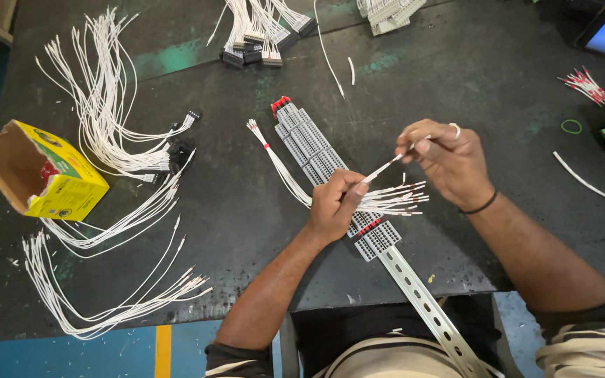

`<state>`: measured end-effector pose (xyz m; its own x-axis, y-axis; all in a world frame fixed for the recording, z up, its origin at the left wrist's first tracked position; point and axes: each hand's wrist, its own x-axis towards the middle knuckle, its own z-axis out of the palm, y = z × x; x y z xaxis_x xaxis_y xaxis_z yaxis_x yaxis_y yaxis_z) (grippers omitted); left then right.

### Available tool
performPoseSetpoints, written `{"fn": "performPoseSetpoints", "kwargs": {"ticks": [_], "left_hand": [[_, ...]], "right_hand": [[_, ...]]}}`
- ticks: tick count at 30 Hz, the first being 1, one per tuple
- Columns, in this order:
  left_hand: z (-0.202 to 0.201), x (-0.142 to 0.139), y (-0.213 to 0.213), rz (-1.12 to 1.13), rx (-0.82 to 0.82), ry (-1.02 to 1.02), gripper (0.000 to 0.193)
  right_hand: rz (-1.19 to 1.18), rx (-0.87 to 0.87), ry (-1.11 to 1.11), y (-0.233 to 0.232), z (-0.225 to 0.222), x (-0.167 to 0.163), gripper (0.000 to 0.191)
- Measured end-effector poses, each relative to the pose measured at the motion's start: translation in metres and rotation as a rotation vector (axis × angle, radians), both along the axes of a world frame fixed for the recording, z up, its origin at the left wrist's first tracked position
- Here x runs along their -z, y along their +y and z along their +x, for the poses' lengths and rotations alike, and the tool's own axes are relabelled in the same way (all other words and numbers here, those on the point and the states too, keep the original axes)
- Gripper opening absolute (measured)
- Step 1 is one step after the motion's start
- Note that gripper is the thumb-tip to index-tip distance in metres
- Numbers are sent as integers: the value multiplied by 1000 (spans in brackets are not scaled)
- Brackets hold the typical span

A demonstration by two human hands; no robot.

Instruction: The person gathers a bundle of white wires and inserts the wire ends one by one into the slots of a gray terminal connector block mounted on a metal rail, fanning and aligning the wires as they work. They continue seating wires across the connector and finally lift the finished bundle of wires from the block.

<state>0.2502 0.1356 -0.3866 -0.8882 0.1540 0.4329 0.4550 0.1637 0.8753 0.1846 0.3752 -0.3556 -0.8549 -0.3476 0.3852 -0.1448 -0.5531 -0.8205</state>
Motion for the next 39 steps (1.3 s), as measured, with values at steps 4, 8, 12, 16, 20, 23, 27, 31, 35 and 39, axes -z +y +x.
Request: {"fn": "performPoseSetpoints", "kwargs": {"ticks": [4, 8, 12, 16, 20, 23, 27, 31, 35, 39], "left_hand": [[1, -2, 0, 8, 4, 5, 20], [2, -3, 0, 21, 5, 21, 21], [2, -3, 0, -3, -11, -22, 20], [3, -7, 0, -7, -8, 29, 20], [2, -8, 0, 4, -10, 10, 20], [1, -8, -2, -29, -4, -17, 21], [-1, -8, -4, -28, 1, -12, 23], [-1, -9, -3, -24, 7, 1, 24], [0, -9, -4, -17, 9, -15, 23], [0, -9, -4, -29, -2, -10, 23]], "right_hand": [[67, 72, -122, -4, 1, 9, 24], [307, 328, 118, 3, 9, 14, 4], [461, 501, 87, 5, 18, 10, 12], [284, 424, 36, -11, 15, -1, 14], [124, 296, -62, -14, 16, -8, 14], [168, 331, 33, -13, 16, -4, 16], [63, 278, -56, -12, 15, 6, 33], [58, 262, -23, -11, 14, 10, 21], [158, 270, 61, -12, 16, 5, 16], [368, 206, 143, -13, 17, -7, 13]]}}
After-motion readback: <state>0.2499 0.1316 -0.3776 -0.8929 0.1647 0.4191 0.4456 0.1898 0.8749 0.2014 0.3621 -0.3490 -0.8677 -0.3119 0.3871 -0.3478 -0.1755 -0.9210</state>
